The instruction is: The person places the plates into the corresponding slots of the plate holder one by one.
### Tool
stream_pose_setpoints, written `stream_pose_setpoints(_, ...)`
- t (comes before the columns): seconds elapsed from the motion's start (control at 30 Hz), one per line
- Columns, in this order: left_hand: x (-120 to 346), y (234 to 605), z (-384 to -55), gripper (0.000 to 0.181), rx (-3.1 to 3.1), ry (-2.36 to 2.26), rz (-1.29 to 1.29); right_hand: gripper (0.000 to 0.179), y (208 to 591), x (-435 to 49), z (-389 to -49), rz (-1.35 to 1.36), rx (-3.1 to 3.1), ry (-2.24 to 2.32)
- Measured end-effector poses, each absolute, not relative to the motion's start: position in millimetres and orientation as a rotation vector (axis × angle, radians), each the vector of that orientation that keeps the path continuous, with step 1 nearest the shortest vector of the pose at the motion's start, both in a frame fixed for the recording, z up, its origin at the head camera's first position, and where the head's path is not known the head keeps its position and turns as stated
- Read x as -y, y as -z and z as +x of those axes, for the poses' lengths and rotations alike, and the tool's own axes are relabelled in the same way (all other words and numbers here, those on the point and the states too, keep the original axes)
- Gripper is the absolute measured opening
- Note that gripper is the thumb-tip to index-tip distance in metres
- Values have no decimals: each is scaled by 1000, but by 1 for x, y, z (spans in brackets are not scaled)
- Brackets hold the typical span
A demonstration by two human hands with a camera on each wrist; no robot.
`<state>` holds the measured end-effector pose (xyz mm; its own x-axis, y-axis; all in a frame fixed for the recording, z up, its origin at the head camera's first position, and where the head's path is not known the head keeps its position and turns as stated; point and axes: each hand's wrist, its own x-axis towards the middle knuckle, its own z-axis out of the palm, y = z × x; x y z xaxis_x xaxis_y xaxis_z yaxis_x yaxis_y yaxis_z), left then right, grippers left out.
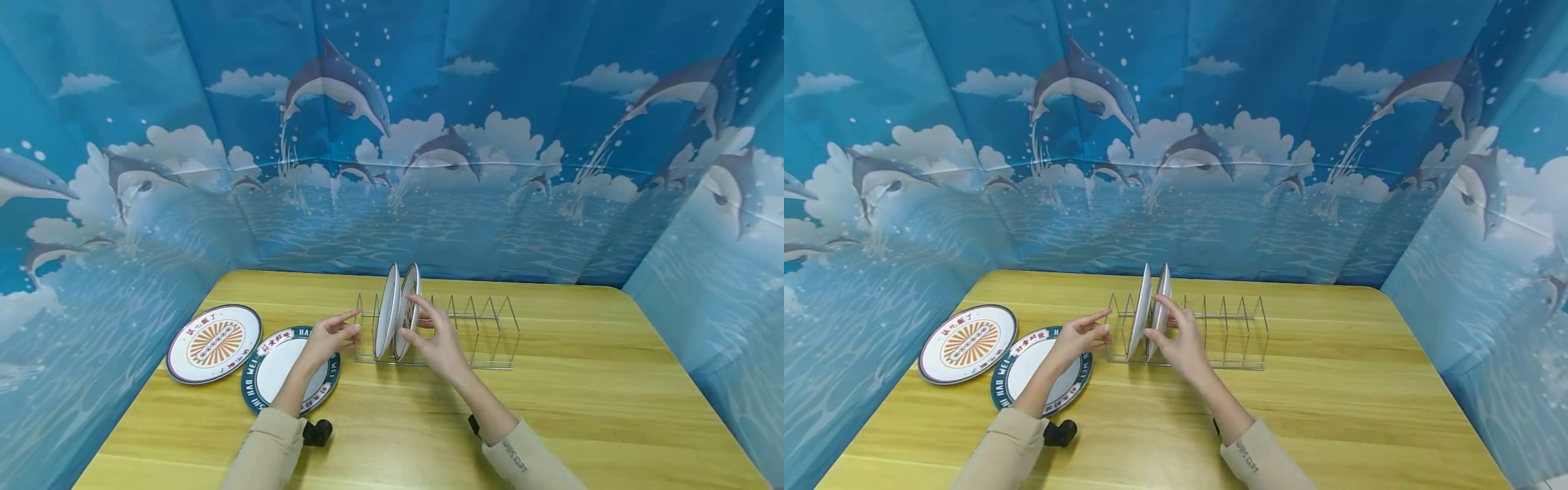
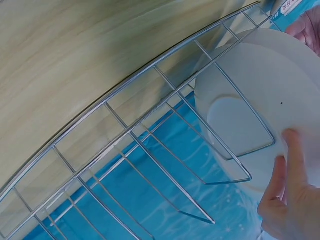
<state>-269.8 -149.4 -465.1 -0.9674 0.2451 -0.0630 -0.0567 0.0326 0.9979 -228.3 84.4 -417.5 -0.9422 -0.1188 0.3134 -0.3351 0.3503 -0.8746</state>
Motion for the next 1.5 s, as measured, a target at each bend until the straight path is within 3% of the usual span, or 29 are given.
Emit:
stream_pose_setpoints(0.37,137,442,-238,53,-2340,-2080,186,65,429,-83,-213,359,2310,-1699)
stream_pose_setpoints(0.6,160,449,-215,56,-2408,-2144,38,38,431,-67,-181,299,2078,-1756)
stream_pose_setpoints(0.77,189,457,-194,52,-2473,-2215,-111,28,438,-55,-166,327,2122,-1957)
stream_pose_setpoints(1.07,247,467,-164,59,-2456,-2222,-319,50,453,-34,-169,439,2431,-2211)
stream_pose_setpoints(1.5,294,477,-144,70,-2595,-1816,-594,60,463,3,-195,139,2567,-2473)
